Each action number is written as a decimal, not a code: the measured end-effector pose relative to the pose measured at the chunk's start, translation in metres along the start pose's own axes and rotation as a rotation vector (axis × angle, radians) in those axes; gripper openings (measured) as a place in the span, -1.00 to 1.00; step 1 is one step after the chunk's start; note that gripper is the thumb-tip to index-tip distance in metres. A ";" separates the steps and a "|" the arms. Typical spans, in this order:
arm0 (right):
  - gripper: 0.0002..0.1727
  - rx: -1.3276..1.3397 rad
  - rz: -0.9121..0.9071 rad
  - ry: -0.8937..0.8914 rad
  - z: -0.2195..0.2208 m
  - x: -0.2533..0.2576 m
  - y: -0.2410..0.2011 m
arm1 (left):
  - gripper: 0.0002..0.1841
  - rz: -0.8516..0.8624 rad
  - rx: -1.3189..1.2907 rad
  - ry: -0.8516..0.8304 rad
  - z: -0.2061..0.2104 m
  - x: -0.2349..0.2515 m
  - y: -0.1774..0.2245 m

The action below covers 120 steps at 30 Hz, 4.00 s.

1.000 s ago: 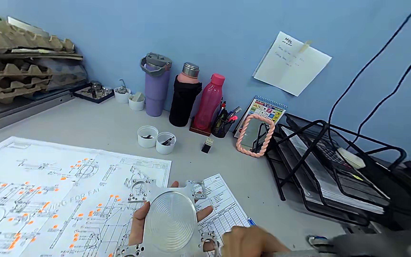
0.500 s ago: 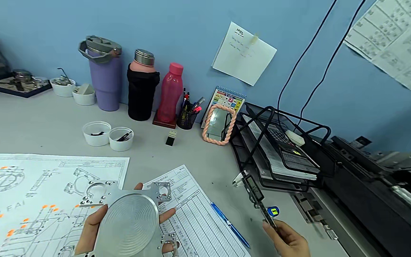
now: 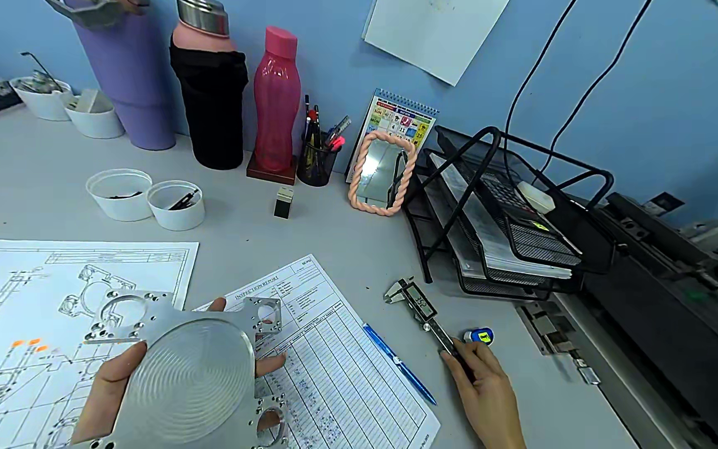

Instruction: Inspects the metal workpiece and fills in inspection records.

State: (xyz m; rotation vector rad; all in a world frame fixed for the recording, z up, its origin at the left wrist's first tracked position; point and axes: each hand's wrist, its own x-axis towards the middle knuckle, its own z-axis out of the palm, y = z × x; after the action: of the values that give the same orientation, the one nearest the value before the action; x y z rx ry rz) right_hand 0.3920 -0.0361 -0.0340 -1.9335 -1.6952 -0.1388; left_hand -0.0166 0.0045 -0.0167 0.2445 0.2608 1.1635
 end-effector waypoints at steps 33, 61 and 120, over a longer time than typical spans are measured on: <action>-0.80 1.442 0.254 -0.351 -0.003 -0.056 -0.136 | -0.33 0.063 0.067 0.014 -0.001 -0.006 -0.007; -0.69 0.877 -0.050 -0.162 0.012 -0.065 -0.138 | -0.29 -0.044 0.121 0.148 0.006 -0.003 0.003; -0.71 0.728 -0.088 -0.132 0.009 -0.068 -0.144 | -0.39 0.015 0.113 0.221 0.012 0.001 -0.002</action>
State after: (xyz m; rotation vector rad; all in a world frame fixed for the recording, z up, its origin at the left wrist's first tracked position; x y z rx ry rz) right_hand 0.2407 -0.0850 -0.0223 -1.3419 -1.6056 0.5165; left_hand -0.0103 0.0036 -0.0058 0.2171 0.5207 1.1927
